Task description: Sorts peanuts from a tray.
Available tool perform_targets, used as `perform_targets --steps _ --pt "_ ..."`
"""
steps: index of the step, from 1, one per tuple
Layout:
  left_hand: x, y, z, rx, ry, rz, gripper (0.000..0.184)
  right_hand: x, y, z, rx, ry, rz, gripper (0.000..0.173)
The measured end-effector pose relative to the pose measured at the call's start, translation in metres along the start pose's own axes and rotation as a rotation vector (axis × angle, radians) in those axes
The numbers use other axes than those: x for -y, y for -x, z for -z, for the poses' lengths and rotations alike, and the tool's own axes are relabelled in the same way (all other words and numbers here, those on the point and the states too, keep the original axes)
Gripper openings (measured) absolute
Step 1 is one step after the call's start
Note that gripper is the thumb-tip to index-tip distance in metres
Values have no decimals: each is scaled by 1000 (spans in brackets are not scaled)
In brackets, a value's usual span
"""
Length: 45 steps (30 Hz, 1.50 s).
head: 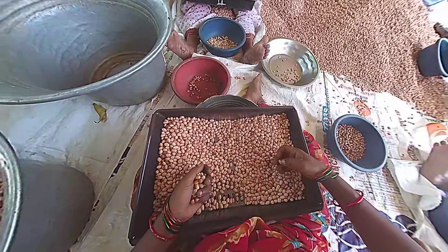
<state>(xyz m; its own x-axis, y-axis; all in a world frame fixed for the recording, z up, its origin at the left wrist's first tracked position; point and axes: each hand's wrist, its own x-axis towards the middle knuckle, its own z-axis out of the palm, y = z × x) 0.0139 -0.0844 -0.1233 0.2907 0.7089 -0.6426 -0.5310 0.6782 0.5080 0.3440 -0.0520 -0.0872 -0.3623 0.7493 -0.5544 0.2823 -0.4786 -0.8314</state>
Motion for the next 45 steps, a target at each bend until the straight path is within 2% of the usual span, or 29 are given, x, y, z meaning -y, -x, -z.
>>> perform_targets --steps 1,3,6,8,11,15,17,18,20,23,25,27,29,32,36,39,41,43,45 --pt "0 0 0 -2 -3 -1 53 1 -1 0 17 -16 -4 12" --pt "0 -1 -2 -2 -3 -2 52 7 -2 -11 -1 272 -49 4" --pt "0 -1 -1 7 0 -2 53 14 -7 -34 61 850 -203 30" --pt "0 0 -1 0 -4 1 53 12 -12 -44 82 982 -307 36" --pt "-1 1 -3 -25 -3 -2 51 7 -12 -42 31 910 -254 32" --pt "0 -1 -2 -5 -12 -10 51 4 -2 -14 -161 311 -56 10" --pt "0 -1 -1 3 -14 -10 52 9 4 -3 -178 133 -16 12" --pt "0 0 -1 2 -15 -12 52 11 7 0 -176 165 -10 11" --pt "0 0 -1 1 -10 -19 53 14 17 -1 -139 411 -30 10" --pt "1 -1 2 20 3 -35 54 12 31 -11 30 746 -118 25" --pt "1 0 1 19 4 -38 53 8 33 -22 135 881 -262 32" --pt "1 0 -1 14 -5 -38 53 3 32 -34 152 998 -385 34" --pt "2 -1 -2 7 -11 -34 53 -1 30 -43 117 1059 -419 33" --pt "2 0 -1 -3 -9 -35 53 -6 32 -40 57 997 -329 32" --pt "2 1 1 10 -9 -42 53 -3 36 -23 -119 572 -133 17" --pt "1 1 -1 21 -2 -34 53 1 27 -27 -83 360 -56 11" --pt "1 0 -2 27 7 -35 54 1 18 -42 -27 474 9 18" --pt "1 1 0 29 8 -39 53 -2 7 -59 31 736 78 26" --pt "1 2 2 24 15 -45 54 -4 0 -74 49 963 56 30"
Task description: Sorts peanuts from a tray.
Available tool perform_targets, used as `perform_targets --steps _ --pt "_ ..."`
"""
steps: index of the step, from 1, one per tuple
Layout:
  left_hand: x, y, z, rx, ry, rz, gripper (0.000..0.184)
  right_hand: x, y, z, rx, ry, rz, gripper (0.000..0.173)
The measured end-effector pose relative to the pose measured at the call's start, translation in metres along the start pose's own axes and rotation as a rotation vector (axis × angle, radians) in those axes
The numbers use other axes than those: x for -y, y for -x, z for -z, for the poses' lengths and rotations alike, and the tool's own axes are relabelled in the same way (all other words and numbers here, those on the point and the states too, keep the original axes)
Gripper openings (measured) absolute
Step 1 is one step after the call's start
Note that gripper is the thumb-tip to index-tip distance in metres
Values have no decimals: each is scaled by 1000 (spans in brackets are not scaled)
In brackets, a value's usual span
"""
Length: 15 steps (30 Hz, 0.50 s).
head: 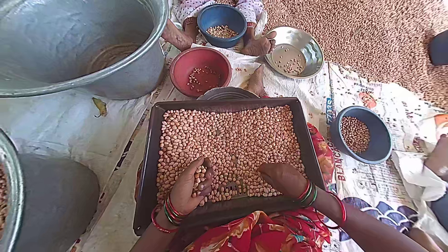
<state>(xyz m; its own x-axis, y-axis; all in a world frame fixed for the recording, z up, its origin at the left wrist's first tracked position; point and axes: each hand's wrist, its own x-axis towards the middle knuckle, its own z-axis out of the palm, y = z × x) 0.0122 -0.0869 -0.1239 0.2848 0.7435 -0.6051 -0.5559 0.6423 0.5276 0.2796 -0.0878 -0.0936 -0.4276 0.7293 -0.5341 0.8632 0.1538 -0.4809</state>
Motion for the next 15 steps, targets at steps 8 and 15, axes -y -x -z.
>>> perform_targets --steps 8,15 --pt "-2 0 -4 23 -8 -2 54 3 -2 -8 66 194 -42 28" --pt "-1 2 1 9 -15 -12 54 -22 1 24 -97 -374 -9 22"
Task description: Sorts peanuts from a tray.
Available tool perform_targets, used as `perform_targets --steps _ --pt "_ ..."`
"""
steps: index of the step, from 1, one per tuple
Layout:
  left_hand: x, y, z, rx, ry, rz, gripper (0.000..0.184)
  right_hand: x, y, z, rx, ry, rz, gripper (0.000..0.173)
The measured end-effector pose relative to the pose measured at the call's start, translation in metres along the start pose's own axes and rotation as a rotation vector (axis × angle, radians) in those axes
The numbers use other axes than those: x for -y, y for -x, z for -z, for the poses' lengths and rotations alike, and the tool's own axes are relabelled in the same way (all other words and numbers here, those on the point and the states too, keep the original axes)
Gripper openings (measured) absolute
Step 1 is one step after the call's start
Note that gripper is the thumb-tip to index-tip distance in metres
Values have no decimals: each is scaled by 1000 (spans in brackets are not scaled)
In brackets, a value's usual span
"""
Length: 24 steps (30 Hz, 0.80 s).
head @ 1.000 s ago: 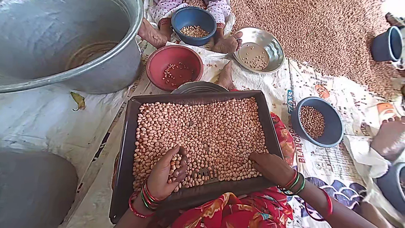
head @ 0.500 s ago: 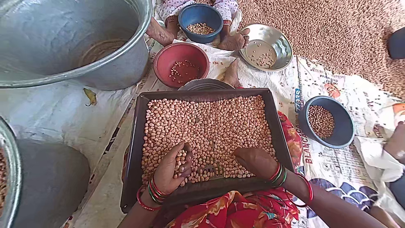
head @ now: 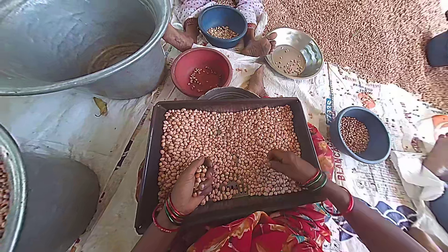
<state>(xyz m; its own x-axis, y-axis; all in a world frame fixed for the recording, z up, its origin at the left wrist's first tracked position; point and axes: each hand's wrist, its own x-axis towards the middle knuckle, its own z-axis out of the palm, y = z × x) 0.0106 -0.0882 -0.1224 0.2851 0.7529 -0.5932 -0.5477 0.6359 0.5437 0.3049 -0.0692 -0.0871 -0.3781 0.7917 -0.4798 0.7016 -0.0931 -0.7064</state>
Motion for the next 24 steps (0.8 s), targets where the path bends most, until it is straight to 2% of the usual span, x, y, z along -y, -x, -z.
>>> perform_targets --steps 2,3,4,6,9,12,14,16,17,18,20,21,22,23,24 --pt "1 1 2 5 -1 0 55 -10 6 20 -117 -395 72 8" --pt "2 0 2 17 -3 -2 56 -14 10 29 -142 -561 95 12" --pt "1 0 2 30 -2 -2 56 -16 14 37 -157 -661 100 16" --pt "2 -1 1 47 0 -1 57 -15 26 47 -161 -688 77 17" --pt "3 -2 1 46 -17 16 56 -11 51 59 -282 -462 -41 15" --pt "3 -2 4 32 -34 26 56 -36 82 94 -618 69 -301 10" --pt "3 -1 3 19 -40 29 56 -67 99 120 -684 349 -572 24" --pt "4 -3 1 24 -46 30 56 -92 112 130 -629 412 -744 46" --pt "4 -5 0 27 -51 25 56 -92 115 126 -617 429 -701 51" --pt "5 -5 0 26 -57 23 56 -83 115 114 -610 439 -583 48" --pt "7 -7 1 31 -84 24 56 -58 111 74 -581 426 -193 27" --pt "8 -7 2 32 -96 23 57 -45 105 53 -511 415 -4 22" --pt "8 -8 4 32 -107 24 57 -34 98 35 -386 421 131 19" --pt "8 -8 4 36 -118 25 57 -26 92 21 -220 463 180 18" --pt "8 -8 5 34 -120 24 57 -15 84 15 1 510 112 20"
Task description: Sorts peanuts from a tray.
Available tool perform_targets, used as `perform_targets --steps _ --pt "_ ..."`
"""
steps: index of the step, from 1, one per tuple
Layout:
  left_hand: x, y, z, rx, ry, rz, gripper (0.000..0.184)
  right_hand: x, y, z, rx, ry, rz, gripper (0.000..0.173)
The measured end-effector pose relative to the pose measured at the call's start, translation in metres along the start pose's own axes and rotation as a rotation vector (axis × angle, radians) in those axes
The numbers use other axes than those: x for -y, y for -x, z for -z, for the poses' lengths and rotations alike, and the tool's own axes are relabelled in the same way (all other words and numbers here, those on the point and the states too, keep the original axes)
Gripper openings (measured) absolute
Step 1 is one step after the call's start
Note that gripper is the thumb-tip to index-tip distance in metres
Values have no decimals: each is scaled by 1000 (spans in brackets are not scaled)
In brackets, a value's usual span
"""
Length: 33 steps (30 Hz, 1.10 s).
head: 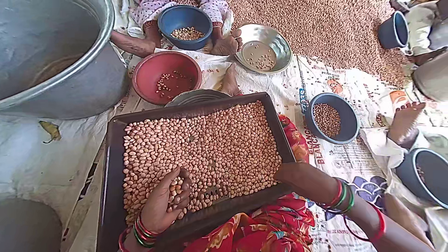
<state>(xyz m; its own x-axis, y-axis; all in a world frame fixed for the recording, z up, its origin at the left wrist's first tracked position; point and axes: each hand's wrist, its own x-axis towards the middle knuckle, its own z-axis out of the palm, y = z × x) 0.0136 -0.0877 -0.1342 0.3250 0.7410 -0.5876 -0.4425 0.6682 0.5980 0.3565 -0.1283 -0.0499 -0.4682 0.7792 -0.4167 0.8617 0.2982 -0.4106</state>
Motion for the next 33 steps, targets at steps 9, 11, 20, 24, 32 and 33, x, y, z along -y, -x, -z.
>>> perform_targets --steps 9,11,20,24,32,33 --pt "-1 5 2 3 50 -50 56 11 -42 -3 618 121 -199 30" --pt "-1 5 -1 -6 47 -43 56 10 -44 -2 643 93 -169 31" --pt "-6 7 -7 -22 88 -14 54 -16 -67 -5 479 -1158 62 12" --pt "-6 7 -5 -16 96 -20 54 24 -94 -11 394 -792 71 13" --pt "-11 7 -2 -109 354 -302 61 73 -109 -33 537 46 -57 33" --pt "-12 7 0 -112 387 -330 61 74 -110 -33 541 58 -65 33"
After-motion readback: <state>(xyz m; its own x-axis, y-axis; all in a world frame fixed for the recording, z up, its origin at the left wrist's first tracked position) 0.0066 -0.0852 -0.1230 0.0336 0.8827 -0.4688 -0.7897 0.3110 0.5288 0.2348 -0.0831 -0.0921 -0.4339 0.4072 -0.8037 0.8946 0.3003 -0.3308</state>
